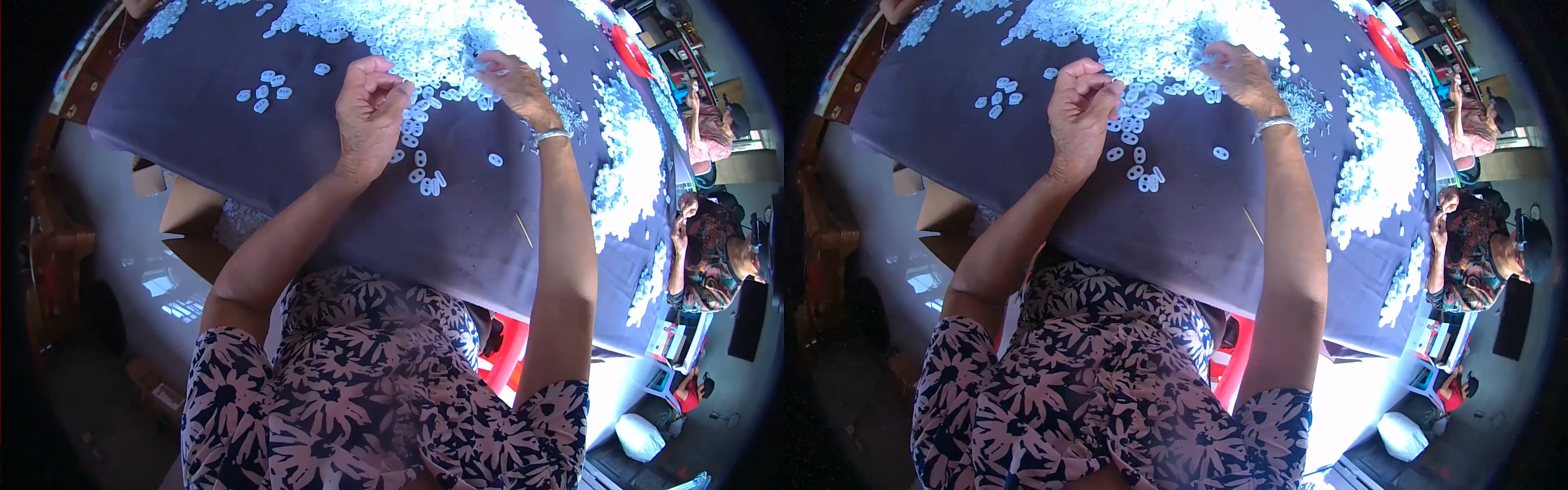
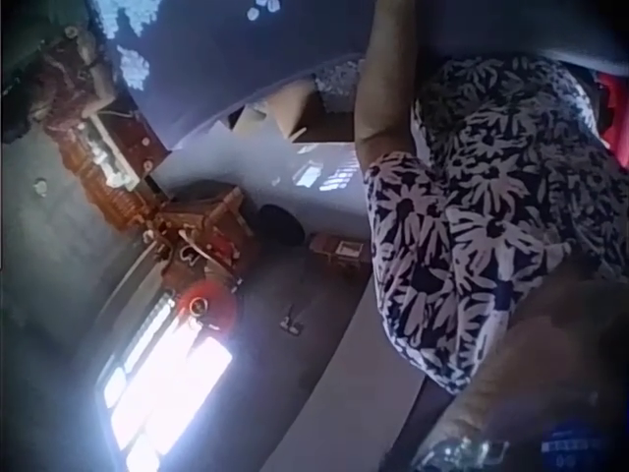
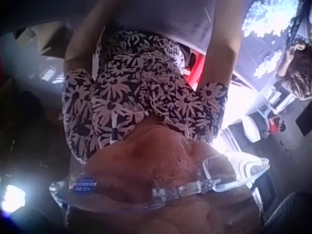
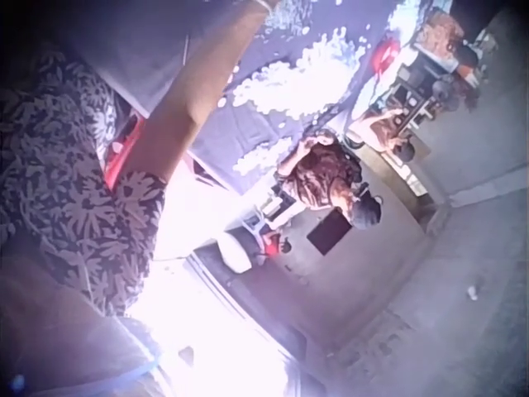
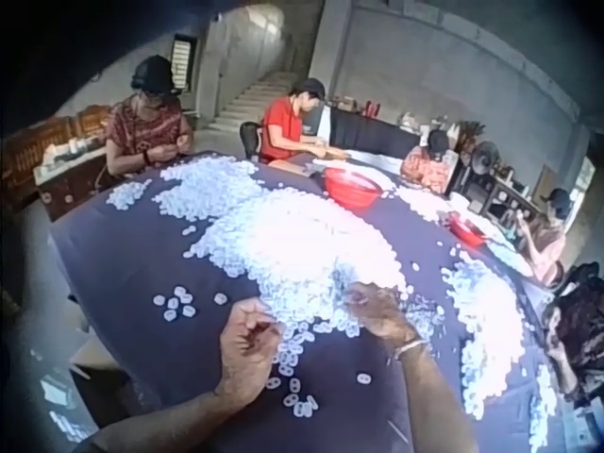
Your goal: The person assembles plastic toggles by inserting pins into plastic components by hand and placing the finished pieces on the table.
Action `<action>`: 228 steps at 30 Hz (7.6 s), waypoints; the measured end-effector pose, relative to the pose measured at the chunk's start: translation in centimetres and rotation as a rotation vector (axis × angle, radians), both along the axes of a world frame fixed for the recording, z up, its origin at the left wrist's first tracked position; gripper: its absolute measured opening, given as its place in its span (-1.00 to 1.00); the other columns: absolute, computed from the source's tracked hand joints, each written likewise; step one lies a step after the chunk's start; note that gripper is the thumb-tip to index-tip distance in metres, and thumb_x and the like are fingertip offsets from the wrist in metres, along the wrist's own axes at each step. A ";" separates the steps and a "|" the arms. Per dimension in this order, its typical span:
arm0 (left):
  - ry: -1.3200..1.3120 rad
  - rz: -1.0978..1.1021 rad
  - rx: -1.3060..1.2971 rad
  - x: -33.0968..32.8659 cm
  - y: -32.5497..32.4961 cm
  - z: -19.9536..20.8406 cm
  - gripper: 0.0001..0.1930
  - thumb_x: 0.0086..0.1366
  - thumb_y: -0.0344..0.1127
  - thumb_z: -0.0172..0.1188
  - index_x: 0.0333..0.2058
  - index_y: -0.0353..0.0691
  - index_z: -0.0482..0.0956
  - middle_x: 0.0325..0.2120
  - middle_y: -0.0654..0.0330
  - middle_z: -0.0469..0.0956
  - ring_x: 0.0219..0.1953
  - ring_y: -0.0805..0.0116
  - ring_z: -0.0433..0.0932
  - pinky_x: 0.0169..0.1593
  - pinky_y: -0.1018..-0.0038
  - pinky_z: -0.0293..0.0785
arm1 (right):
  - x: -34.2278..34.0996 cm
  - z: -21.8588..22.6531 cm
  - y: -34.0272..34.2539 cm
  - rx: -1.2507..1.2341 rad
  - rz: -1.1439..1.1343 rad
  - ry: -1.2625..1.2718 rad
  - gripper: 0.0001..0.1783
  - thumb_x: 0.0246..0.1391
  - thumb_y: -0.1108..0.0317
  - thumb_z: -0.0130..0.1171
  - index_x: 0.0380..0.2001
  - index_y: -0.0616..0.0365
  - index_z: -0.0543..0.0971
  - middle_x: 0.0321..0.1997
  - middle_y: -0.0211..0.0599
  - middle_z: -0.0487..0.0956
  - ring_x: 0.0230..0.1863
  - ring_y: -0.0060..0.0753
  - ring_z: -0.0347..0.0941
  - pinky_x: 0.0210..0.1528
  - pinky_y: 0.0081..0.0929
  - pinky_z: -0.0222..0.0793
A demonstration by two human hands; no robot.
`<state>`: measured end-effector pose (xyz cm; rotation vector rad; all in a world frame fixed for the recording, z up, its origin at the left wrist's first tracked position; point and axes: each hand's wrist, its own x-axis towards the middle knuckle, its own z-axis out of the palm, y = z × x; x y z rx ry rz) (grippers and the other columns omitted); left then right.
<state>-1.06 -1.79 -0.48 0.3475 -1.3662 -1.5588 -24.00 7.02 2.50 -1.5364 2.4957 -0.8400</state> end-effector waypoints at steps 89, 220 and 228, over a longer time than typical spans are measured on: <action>-0.222 -0.157 -0.139 0.3 1.6 -0.4 -0.71 0.11 -0.52 0.21 -0.19 -0.28 0.38 -0.52 0.29 0.52 -0.52 0.66 0.40 -0.40 0.66 0.36 | 5.5 0.8 6.3 0.141 0.154 -0.221 -0.87 -0.18 0.42 0.28 -0.50 0.21 0.58 -0.52 -0.39 0.48 -0.52 -0.52 0.39 -0.42 -0.53 0.32; -0.262 -0.315 -0.193 0.2 2.3 -0.1 -0.65 0.17 -0.51 0.19 -0.07 -0.25 0.36 -0.44 0.25 0.53 -0.45 0.64 0.44 -0.33 0.66 0.41 | 6.6 -0.4 8.5 -0.067 0.100 0.035 -0.79 -0.09 0.55 0.23 -0.30 0.14 0.58 -0.48 -0.39 0.48 -0.48 -0.56 0.43 -0.39 -0.60 0.36; -0.264 -0.313 -0.165 0.3 2.4 0.0 -0.66 0.16 -0.51 0.19 -0.08 -0.24 0.37 -0.46 0.27 0.52 -0.47 0.64 0.42 -0.35 0.66 0.39 | 7.4 -0.4 8.4 -0.118 0.075 0.146 -0.76 -0.12 0.62 0.18 -0.31 0.14 0.57 -0.51 -0.40 0.47 -0.51 -0.54 0.42 -0.43 -0.55 0.35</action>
